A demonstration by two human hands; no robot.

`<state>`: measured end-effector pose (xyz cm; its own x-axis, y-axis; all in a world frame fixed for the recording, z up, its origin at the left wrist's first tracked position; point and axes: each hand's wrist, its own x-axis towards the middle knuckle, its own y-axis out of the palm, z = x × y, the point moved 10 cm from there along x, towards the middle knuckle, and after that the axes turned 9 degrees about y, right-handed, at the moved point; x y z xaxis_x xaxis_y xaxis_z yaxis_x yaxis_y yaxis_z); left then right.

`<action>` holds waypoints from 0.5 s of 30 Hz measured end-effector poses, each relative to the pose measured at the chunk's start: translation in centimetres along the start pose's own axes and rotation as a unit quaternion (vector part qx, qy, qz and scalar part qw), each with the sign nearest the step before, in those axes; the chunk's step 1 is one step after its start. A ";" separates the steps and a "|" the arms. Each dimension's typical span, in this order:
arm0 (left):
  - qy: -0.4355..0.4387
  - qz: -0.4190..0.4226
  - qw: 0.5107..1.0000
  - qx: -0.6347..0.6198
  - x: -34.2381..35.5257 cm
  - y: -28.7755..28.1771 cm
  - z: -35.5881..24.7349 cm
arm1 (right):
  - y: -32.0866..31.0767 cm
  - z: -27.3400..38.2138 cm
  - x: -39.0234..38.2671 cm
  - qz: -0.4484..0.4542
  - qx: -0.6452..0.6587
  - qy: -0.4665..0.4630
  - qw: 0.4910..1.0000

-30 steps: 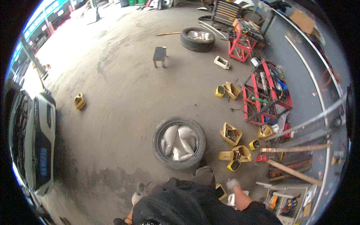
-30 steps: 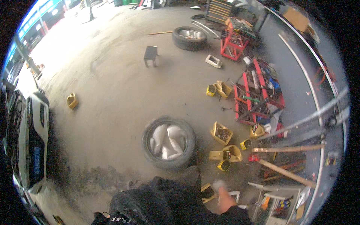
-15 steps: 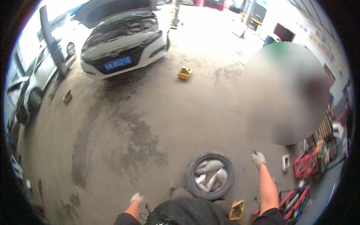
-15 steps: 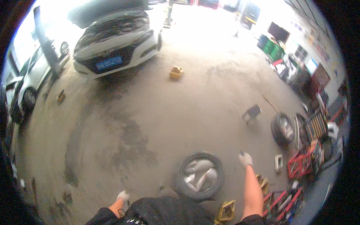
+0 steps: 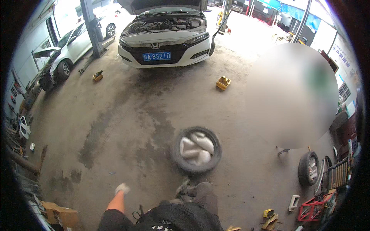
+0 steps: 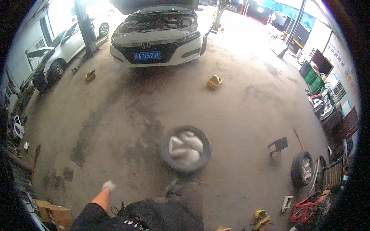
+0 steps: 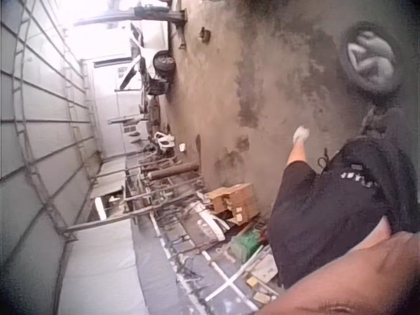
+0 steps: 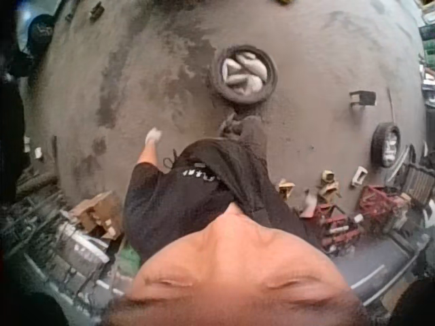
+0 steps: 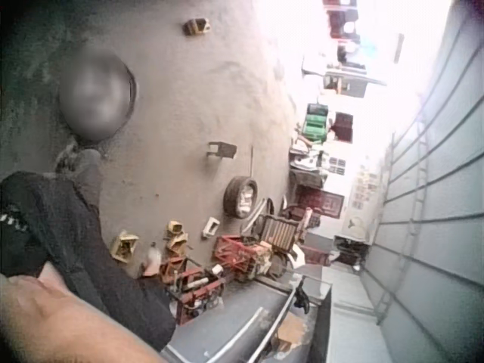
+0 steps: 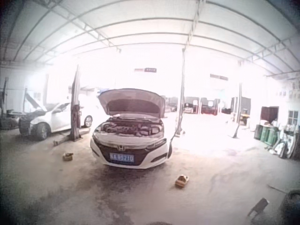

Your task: The person removes a car tire, then positions and secures a white front bumper onto a white sedan. They use a screwdriver to fasten clips underneath the bumper and align the bumper with the headlights and grille.

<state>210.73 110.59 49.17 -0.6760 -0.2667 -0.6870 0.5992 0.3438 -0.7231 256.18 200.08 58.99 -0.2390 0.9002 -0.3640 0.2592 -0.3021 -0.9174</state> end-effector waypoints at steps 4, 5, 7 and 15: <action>0.207 0.024 0.967 -0.149 -3.9 -12.4 -25.8 | 10.7 9.5 -7.2 0.192 -0.043 0.044 0.979; 0.254 0.019 0.949 -0.184 -4.4 -13.7 -31.0 | 11.9 12.5 -7.2 0.212 -0.047 0.031 0.976; 0.398 -0.034 0.907 -0.135 -5.6 -15.6 -40.0 | 13.4 17.7 -6.4 0.243 -0.049 0.017 0.969; 0.265 0.116 0.957 0.036 4.0 -13.2 -39.8 | -5.3 59.7 12.8 0.141 0.205 -0.189 0.950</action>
<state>183.02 140.85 58.82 -0.6332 0.3091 -0.7096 0.7739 0.2714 -0.5723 195.90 194.47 49.54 -0.5538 0.6116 -0.5650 -0.0044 -0.6807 -0.7326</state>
